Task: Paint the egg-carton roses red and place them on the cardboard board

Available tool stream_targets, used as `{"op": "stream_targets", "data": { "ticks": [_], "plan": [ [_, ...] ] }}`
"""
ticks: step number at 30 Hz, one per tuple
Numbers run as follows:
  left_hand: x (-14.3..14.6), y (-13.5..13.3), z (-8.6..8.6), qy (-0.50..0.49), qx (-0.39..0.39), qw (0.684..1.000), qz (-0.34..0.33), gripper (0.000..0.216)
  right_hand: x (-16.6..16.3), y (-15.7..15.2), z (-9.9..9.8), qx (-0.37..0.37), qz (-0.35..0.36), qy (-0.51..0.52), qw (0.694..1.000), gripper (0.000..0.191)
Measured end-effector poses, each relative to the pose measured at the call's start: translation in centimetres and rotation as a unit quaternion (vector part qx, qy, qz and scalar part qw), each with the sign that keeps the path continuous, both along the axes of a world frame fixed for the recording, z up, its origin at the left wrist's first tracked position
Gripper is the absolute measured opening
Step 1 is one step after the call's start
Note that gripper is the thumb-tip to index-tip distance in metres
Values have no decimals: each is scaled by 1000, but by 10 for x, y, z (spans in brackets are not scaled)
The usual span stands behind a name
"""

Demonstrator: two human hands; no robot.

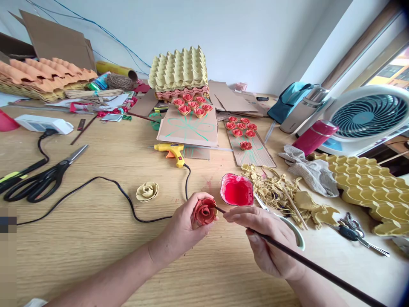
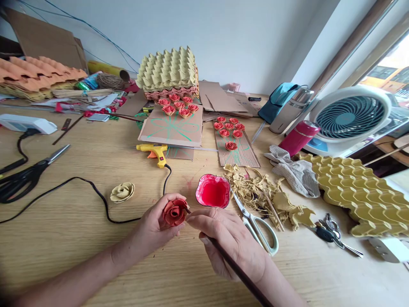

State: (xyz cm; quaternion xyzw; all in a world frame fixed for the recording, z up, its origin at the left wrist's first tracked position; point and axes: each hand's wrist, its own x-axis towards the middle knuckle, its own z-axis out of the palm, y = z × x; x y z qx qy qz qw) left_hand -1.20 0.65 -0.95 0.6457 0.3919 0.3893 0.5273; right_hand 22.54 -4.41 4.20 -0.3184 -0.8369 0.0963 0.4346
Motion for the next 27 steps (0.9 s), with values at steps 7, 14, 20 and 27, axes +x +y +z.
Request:
{"op": "stream_targets", "data": {
  "ticks": [7,14,20,27],
  "plan": [
    [0,0,-4,-6,-4,1000,0,38,3,-1,-2,-11,3,69,998,31],
    [0,0,-3,-5,12,1000,6,40,-1,2,2,-28,11,7,1000,31],
    [1,1,-2,4,8,1000,9,39,1,-1,-1,-15,18,57,998,30],
    [1,0,2,-16,1,1000,0,38,-2,2,1,-30,25,16,999,28]
  ]
}}
